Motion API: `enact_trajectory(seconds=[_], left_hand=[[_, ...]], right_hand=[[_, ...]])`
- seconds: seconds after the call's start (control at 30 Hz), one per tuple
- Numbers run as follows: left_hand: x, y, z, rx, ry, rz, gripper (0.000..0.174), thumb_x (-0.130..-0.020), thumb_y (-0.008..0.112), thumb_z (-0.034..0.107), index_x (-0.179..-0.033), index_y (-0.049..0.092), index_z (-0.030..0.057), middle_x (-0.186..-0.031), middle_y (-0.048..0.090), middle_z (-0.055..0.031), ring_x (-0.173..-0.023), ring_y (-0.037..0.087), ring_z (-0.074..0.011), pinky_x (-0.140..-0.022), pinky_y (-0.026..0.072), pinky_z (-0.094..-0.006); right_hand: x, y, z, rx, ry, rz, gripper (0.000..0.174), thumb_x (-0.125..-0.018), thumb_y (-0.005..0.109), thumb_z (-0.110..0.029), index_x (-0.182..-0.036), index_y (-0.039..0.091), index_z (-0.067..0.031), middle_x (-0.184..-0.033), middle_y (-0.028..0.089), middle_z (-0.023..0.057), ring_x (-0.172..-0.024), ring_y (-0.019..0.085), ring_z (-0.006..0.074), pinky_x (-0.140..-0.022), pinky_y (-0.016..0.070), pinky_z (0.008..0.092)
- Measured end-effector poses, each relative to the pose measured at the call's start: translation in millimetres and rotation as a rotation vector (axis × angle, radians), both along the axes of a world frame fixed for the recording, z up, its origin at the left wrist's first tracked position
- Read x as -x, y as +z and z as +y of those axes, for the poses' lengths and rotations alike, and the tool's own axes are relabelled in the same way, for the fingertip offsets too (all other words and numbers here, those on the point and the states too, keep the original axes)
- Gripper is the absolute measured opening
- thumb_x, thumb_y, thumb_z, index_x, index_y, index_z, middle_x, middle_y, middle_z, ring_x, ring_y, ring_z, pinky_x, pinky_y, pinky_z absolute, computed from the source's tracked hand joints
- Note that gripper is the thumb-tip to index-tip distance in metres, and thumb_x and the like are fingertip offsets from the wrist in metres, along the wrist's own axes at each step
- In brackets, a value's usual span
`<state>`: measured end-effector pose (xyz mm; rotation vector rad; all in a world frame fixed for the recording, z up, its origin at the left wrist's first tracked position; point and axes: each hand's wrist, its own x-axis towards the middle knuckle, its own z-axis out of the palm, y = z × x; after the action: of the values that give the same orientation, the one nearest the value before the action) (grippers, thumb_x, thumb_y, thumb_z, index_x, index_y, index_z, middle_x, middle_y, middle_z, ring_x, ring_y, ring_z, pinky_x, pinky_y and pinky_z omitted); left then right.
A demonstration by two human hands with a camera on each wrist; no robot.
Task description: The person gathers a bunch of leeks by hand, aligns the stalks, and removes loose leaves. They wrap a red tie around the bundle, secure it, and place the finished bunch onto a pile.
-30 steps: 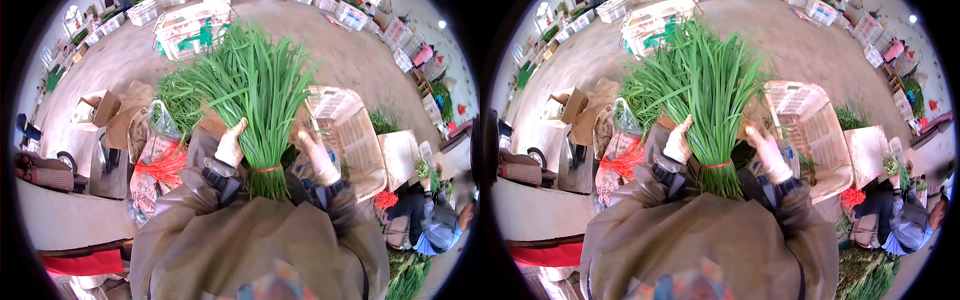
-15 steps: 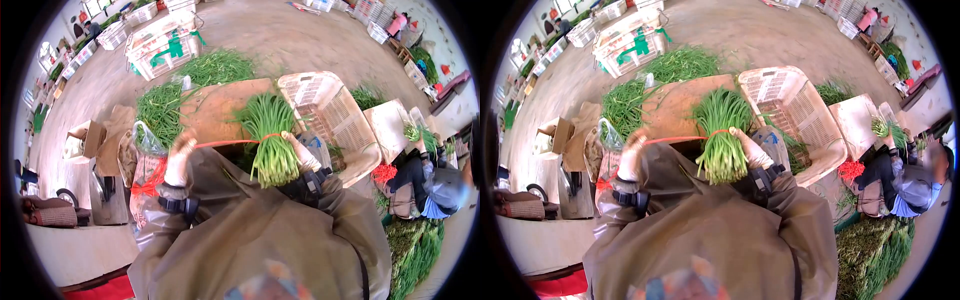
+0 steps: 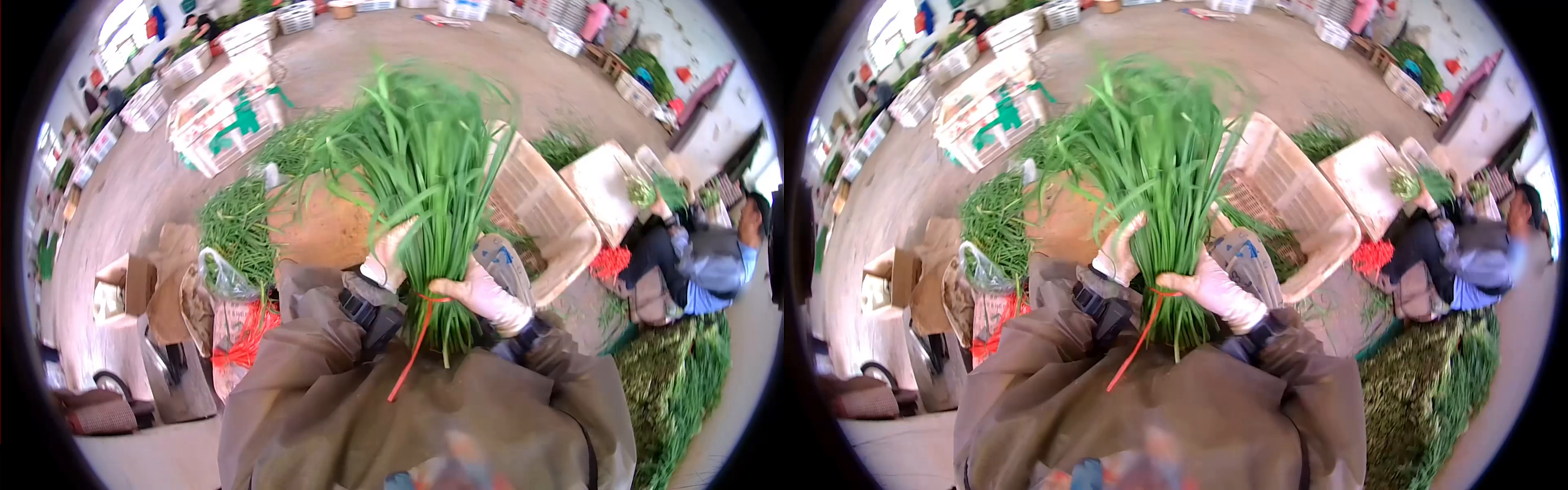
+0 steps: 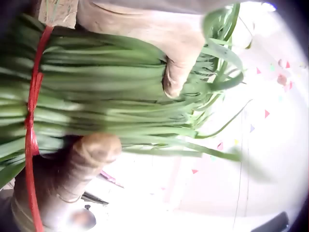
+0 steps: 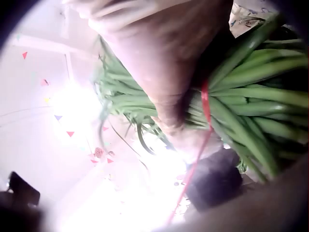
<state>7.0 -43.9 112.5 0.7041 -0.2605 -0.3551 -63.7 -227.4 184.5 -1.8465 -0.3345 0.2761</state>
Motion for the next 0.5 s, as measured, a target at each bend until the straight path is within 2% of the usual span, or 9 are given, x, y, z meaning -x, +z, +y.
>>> enact_trajectory(seconds=[0.03,0.07,0.1,0.13,0.17,0.23,0.33,0.43,0.5], left_hand=[[-1,2,-5,-0.181,0.083,-0.151,0.049,-0.091,0.064,0.026,-0.132,0.053,0.0018,-0.129,0.061,-0.0155,-0.116,0.060,-0.0304,-0.103,0.0461,-0.0472],[-13,7,-5,0.107,-0.135,0.407,0.047,-0.092,0.061,0.027,-0.131,0.054,0.0013,-0.126,0.063,-0.0164,-0.112,0.062,-0.0327,-0.101,0.0469,-0.0491],[-13,14,-3,0.083,-0.119,0.480,0.045,-0.093,0.060,0.029,-0.129,0.056,0.0014,-0.123,0.064,-0.0165,-0.109,0.063,-0.0335,-0.099,0.0481,-0.0502],[-11,14,1,0.106,-0.153,0.455,0.044,-0.093,0.060,0.028,-0.129,0.056,0.0016,-0.122,0.064,-0.0166,-0.108,0.064,-0.0336,-0.098,0.0492,-0.0502],[-8,13,7,0.130,-0.182,0.431,0.044,-0.093,0.060,0.027,-0.128,0.056,0.0018,-0.121,0.065,-0.0166,-0.107,0.064,-0.0336,-0.097,0.0503,-0.0501],[1,10,13,0.120,-0.139,0.446,0.045,-0.093,0.061,0.027,-0.129,0.055,0.0018,-0.123,0.064,-0.0169,-0.108,0.063,-0.0344,-0.096,0.0506,-0.0510],[16,9,20,0.138,0.009,0.428,0.047,-0.092,0.061,0.027,-0.130,0.054,0.0012,-0.124,0.063,-0.0175,-0.109,0.063,-0.0356,-0.096,0.0502,-0.0535],[20,2,30,0.259,-0.016,0.412,0.048,-0.087,0.067,0.027,-0.127,0.057,0.0019,-0.118,0.066,-0.0165,-0.104,0.065,-0.0335,-0.093,0.0523,-0.0515],[20,-12,39,0.296,0.038,0.332,0.052,-0.083,0.071,0.026,-0.125,0.057,0.0006,-0.118,0.066,-0.0174,-0.104,0.065,-0.0348,-0.094,0.0520,-0.0524]], right_hand=[[6,-11,1,-0.005,-0.032,0.005,0.081,-0.086,0.073,-0.039,-0.146,0.034,-0.0007,-0.139,0.051,0.0132,-0.127,0.048,0.0237,-0.110,0.0334,0.0371],[6,-30,-1,-0.101,-0.033,0.004,0.081,-0.087,0.072,-0.042,-0.145,0.036,0.0000,-0.139,0.052,0.0141,-0.128,0.047,0.0241,-0.110,0.0340,0.0369],[8,-41,-3,-0.196,-0.025,0.002,0.081,-0.087,0.071,-0.046,-0.144,0.037,0.0008,-0.138,0.052,0.0151,-0.129,0.047,0.0245,-0.109,0.0347,0.0367],[14,-15,-12,0.063,0.004,-0.102,0.079,-0.087,0.069,-0.048,-0.143,0.040,-0.0006,-0.136,0.055,0.0168,-0.127,0.049,0.0283,-0.106,0.0377,0.0368],[17,-4,-24,0.358,0.028,-0.037,0.064,-0.089,0.067,-0.046,-0.133,0.054,-0.0004,-0.120,0.065,0.0155,-0.114,0.061,0.0285,-0.098,0.0449,0.0362],[18,9,-45,0.441,0.058,0.092,0.045,-0.092,0.067,-0.035,-0.119,0.065,0.0005,-0.104,0.071,0.0124,-0.095,0.067,0.0206,-0.085,0.0512,0.0316],[7,26,-61,-0.019,-0.055,0.206,0.019,-0.094,0.065,-0.015,-0.105,0.069,-0.0001,-0.092,0.070,0.0041,-0.076,0.058,0.0070,-0.071,0.0488,0.0219],[-11,62,-33,-0.090,-0.116,-0.169,0.018,-0.096,0.058,-0.009,-0.108,0.067,0.0007,-0.097,0.068,0.0031,-0.079,0.057,0.0069,-0.075,0.0482,0.0220],[-29,73,-10,-0.178,-0.150,-0.124,0.020,-0.097,0.055,-0.007,-0.112,0.066,0.0009,-0.098,0.067,0.0027,-0.081,0.057,0.0070,-0.076,0.0478,0.0218]])
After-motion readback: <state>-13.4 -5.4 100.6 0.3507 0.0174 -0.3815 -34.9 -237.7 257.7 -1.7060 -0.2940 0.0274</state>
